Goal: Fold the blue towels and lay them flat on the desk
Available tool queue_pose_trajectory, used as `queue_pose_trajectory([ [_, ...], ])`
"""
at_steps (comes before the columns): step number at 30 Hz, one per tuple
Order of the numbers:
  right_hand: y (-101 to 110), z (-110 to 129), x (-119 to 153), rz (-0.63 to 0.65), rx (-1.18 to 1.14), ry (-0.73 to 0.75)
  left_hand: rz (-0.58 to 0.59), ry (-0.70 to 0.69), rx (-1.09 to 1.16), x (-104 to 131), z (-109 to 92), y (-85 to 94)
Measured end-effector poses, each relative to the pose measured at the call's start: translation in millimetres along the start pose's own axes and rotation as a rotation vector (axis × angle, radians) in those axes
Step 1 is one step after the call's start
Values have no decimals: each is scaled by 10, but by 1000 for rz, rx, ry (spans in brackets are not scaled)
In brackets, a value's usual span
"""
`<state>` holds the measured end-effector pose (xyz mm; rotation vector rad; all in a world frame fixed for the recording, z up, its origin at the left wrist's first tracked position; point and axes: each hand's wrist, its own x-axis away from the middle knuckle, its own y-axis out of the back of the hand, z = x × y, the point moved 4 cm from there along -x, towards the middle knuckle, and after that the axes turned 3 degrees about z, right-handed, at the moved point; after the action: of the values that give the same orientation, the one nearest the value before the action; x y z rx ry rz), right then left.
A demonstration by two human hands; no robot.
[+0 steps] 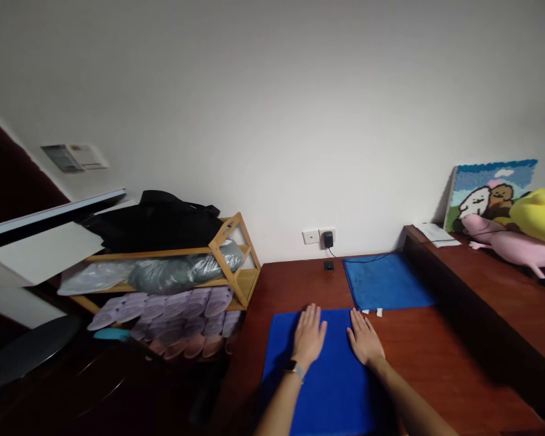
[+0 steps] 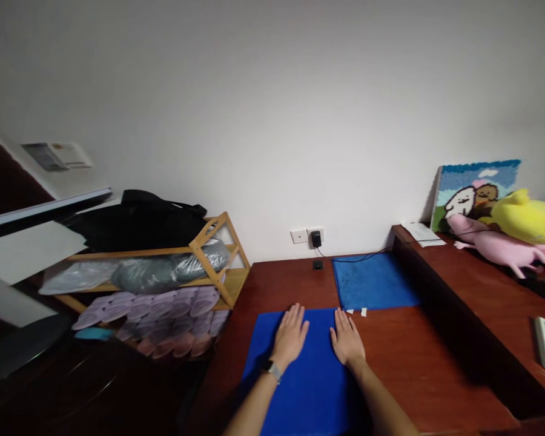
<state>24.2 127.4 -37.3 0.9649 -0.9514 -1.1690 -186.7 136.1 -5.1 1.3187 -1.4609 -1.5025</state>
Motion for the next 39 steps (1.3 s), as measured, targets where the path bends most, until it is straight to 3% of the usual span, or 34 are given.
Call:
queue_pose_trajectory([
  [2,-12,-5,-4,7,14,12,43,-121,67,-79,-499,-166],
  [4,-38,-13,-11,20,39,30,95,-143,120,-127,-816,-322],
  [7,-72,-29,-25,27,50,30,131,-117,156,-140,-907,-441],
  [10,-78,-36,-30,15,20,5,140,-104,137,-80,-642,-405],
  [17,-76,-33,-15,-21,-18,0,160,184,-14,253,634,-65],
  [20,-105,-48,-14,-17,-3,-2,137,250,-56,383,1001,4],
  [23,-113,-53,-30,1,33,-15,104,261,-65,436,1112,-6],
  [29,-87,-5,-100,105,27,-92,87,252,-44,424,1085,-61],
  [39,-125,78,-55,18,80,-105,88,248,-55,419,1108,-76],
])
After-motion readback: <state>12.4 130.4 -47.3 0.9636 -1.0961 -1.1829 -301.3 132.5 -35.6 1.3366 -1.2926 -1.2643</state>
